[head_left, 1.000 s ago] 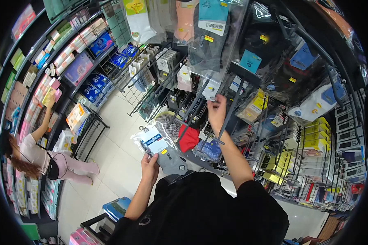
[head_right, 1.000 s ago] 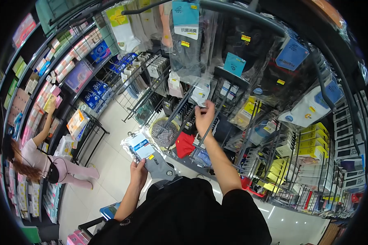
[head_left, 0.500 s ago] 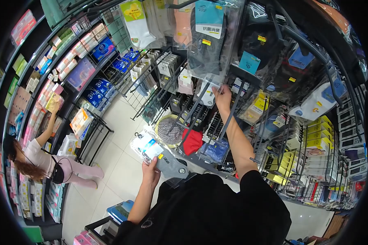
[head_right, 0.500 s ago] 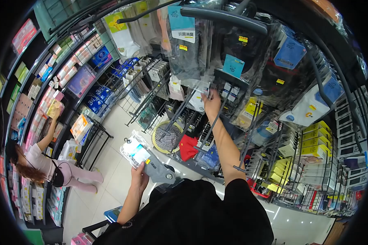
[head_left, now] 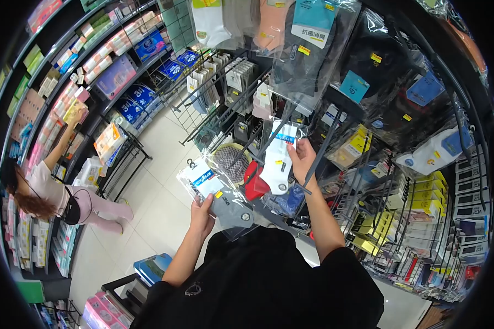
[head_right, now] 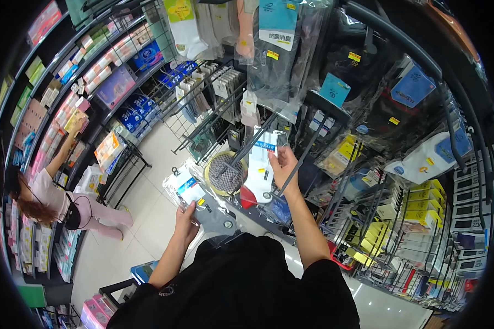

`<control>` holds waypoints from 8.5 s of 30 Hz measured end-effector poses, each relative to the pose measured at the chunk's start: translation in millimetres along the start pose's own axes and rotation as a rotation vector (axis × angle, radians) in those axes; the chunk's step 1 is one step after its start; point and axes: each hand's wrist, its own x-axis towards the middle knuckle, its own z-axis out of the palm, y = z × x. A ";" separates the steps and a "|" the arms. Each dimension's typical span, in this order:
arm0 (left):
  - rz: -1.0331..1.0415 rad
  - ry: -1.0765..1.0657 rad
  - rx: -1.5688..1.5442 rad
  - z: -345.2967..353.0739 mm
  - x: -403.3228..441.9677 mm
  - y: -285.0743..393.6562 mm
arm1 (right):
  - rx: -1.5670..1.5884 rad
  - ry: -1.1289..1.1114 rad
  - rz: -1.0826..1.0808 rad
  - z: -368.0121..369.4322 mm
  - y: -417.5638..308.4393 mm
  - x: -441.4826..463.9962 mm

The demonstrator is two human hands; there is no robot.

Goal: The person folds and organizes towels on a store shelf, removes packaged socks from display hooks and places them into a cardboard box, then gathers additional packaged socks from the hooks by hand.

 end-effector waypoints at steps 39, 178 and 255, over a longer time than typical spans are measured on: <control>0.037 -0.033 0.251 25.0 0.1 -16.9 | 0.045 0.008 0.089 74.2 21.0 -47.1; -0.095 -0.174 0.138 20.4 18.9 -20.2 | 0.074 -0.107 0.129 96.8 31.4 -55.5; -0.458 -0.449 0.239 14.9 22.5 -6.2 | -0.072 0.259 0.413 63.4 -29.5 -146.6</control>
